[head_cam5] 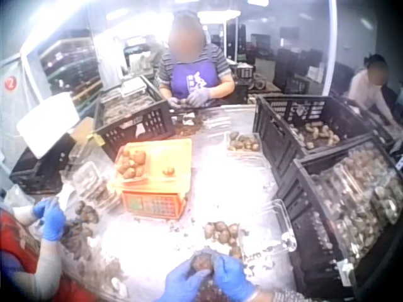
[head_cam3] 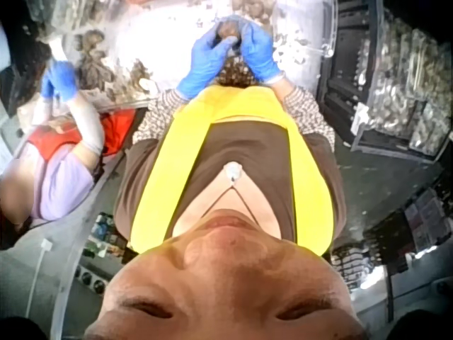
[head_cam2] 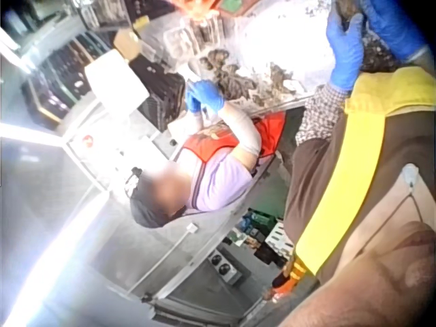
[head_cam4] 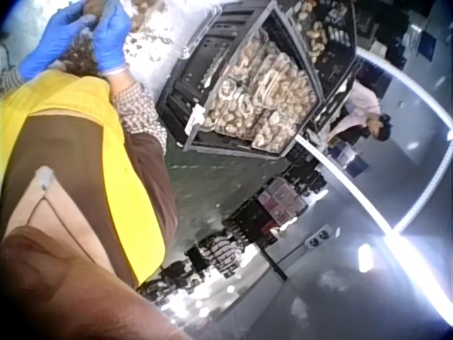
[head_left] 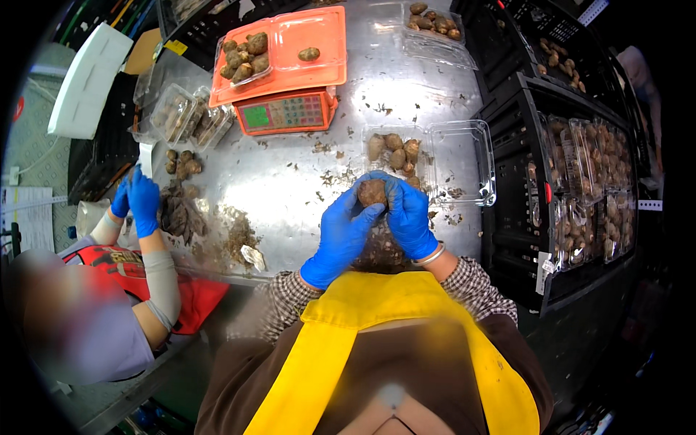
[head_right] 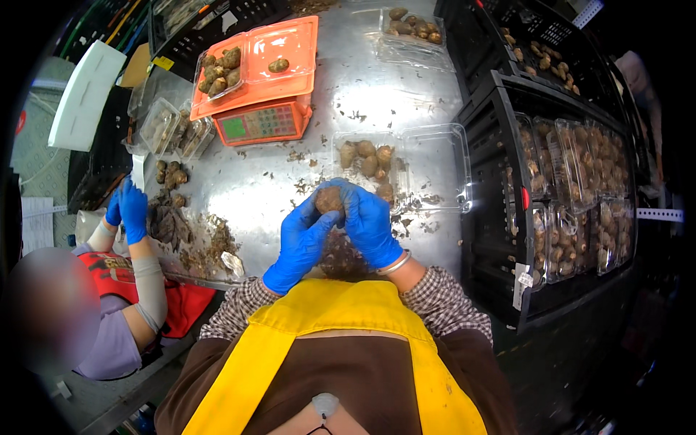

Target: The person cleans and sorts chestnuts at a metal table by hand, removing debris from individual nuts and placing the cleaned items into plastic containers or onto a scale.

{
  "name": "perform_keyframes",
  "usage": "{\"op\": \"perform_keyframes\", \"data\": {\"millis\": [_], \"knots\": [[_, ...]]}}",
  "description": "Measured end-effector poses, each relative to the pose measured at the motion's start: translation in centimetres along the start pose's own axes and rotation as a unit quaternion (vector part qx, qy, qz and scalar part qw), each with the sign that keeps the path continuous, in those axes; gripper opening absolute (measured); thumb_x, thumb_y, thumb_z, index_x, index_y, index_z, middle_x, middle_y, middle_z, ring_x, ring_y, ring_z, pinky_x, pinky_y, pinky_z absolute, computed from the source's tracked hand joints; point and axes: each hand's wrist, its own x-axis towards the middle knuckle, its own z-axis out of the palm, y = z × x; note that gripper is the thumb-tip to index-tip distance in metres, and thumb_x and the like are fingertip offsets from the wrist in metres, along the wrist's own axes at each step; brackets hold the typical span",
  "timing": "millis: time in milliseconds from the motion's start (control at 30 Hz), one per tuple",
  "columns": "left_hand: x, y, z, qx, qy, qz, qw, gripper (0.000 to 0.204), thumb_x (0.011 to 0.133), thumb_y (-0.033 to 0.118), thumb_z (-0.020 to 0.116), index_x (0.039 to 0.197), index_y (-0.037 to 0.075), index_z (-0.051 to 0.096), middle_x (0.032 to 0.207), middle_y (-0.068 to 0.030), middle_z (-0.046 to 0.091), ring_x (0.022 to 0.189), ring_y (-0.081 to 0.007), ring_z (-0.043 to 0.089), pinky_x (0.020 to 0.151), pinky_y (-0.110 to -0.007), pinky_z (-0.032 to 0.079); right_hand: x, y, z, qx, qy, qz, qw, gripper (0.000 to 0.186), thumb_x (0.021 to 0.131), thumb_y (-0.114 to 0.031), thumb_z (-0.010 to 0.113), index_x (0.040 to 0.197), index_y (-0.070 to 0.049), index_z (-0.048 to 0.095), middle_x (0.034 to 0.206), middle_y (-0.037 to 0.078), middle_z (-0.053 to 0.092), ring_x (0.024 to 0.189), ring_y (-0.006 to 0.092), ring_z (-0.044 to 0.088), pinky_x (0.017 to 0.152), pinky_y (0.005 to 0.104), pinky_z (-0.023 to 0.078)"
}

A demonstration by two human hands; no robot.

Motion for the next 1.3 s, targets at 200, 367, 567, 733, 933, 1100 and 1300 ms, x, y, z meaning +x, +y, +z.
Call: {"op": "perform_keyframes", "data": {"millis": [200, 367, 567, 733, 933, 1100, 1300], "knots": [[-0.3, 0.1, -0.4, -0.022, 0.009, 0.04, 0.999, 0.055, 0.079, 0.002, 0.06, 0.128, -0.001, 0.036, 0.113, -0.0092, 0.052, 0.1, -0.0146, 0.052, 0.087, -0.026, 0.043, 0.2, 0.5, -1.2, -0.116, -0.03, 0.059, 0.991, 0.021, 0.089, -0.019, 0.048, 0.091, -0.001, 0.059, 0.075, 0.015, 0.059, 0.062, 0.0215, 0.06, 0.057, 0.0286, 0.046], [0.3, 0.1, -1.1, 0.033, 0.018, 0.107, 0.994, 0.054, 0.071, -0.005, 0.065, 0.119, 0.001, 0.041, 0.118, -0.0088, 0.047, 0.104, -0.018, 0.051, 0.086, -0.029, 0.045, 0.4, 1.8, -1.4, -0.01, 0.001, 0.083, 0.996, 0.013, 0.082, -0.011, 0.056, 0.091, -0.002, 0.06, 0.077, 0.012, 0.059, 0.066, 0.0178, 0.059, 0.06, 0.027, 0.046], [0.8, 0.2, -2.1, 0.194, 0.051, 0.168, 0.965, 0.056, 0.06, 0.0, 0.073, 0.111, 0.004, 0.05, 0.101, -0.0086, 0.047, 0.092, -0.0192, 0.054, 0.075, -0.027, 0.049, 1.4, -2.4, -1.2, -0.021, -0.073, -0.058, 0.995, 0.018, 0.072, -0.002, 0.064, 0.09, -0.003, 0.06, 0.078, 0.005, 0.056, 0.073, 0.014, 0.055, 0.063, 0.0243, 0.045], [0.3, 0.4, -2.5, 0.303, 0.014, 0.162, 0.939, 0.058, 0.063, -0.005, 0.07, 0.117, 0.006, 0.052, 0.108, -0.0084, 0.044, 0.095, -0.0168, 0.051, 0.079, -0.026, 0.049, 0.9, -1.1, -1.0, -0.003, -0.077, -0.038, 0.996, 0.011, 0.074, 0.0, 0.063, 0.083, -0.002, 0.058, 0.077, 0.004, 0.055, 0.071, 0.0116, 0.052, 0.066, 0.0226, 0.044], [0.3, 1.1, -2.5, 0.31, -0.042, 0.179, 0.933, 0.058, 0.062, -0.006, 0.069, 0.116, 0.004, 0.051, 0.108, -0.0081, 0.046, 0.1, -0.0184, 0.051, 0.083, -0.027, 0.048, 0.7, 1.1, -0.6, 0.041, -0.019, 0.101, 0.994, 0.006, 0.08, -0.004, 0.058, 0.084, 0.0, 0.058, 0.073, 0.006, 0.055, 0.06, 0.0097, 0.052, 0.056, 0.0226, 0.044], [0.8, 1.1, -2.5, 0.216, -0.004, 0.152, 0.965, 0.059, 0.061, -0.001, 0.072, 0.116, 0.006, 0.052, 0.107, -0.0111, 0.053, 0.097, -0.0215, 0.056, 0.079, -0.028, 0.048, 0.8, -1.2, -1.0, 0.014, -0.045, -0.011, 0.999, 0.017, 0.076, -0.005, 0.061, 0.092, -0.001, 0.06, 0.081, 0.008, 0.055, 0.068, 0.0136, 0.055, 0.06, 0.024, 0.046], [0.5, 2.0, -2.7, 0.306, -0.011, 0.19, 0.933, 0.057, 0.065, -0.004, 0.069, 0.118, 0.005, 0.05, 0.109, -0.0102, 0.054, 0.096, -0.0183, 0.056, 0.079, -0.027, 0.049, 0.0, -2.5, -0.9, -0.088, -0.043, -0.091, 0.991, 0.024, 0.068, -0.006, 0.068, 0.09, -0.002, 0.062, 0.08, 0.01, 0.056, 0.068, 0.0211, 0.056, 0.059, 0.027, 0.046]]}}
